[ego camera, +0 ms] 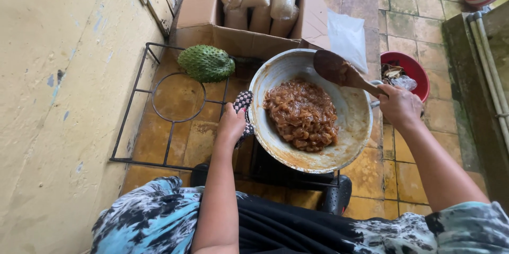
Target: Stirring a thick brown paste in a large pan on a floor-level stove using a wooden spatula
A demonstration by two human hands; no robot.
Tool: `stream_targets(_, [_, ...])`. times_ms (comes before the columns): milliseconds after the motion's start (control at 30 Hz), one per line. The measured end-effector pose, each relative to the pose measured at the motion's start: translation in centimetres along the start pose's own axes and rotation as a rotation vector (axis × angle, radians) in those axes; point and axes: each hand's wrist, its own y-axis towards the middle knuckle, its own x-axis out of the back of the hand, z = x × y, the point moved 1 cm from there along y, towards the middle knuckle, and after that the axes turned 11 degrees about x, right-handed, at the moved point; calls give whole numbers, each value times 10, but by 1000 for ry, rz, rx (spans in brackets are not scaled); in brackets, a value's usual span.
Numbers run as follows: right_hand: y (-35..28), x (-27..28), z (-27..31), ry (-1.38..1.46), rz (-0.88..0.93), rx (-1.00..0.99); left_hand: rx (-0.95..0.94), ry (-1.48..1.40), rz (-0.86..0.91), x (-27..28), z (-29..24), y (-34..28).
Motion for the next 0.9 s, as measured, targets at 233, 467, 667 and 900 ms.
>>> stream_targets(233, [30,-5,19,-31,-64,168,49,-1,35,12,-12,-11])
stream_targets(467, [51,0,38,130,-114,290,34,8,38,8,-8,-4])
stream_targets(667, [62,20,60,209,-2,285,77,23,87,20,-21,-18])
stream_targets(900, [68,26,68,199,-76,412,52,78,69,16,-15,-12])
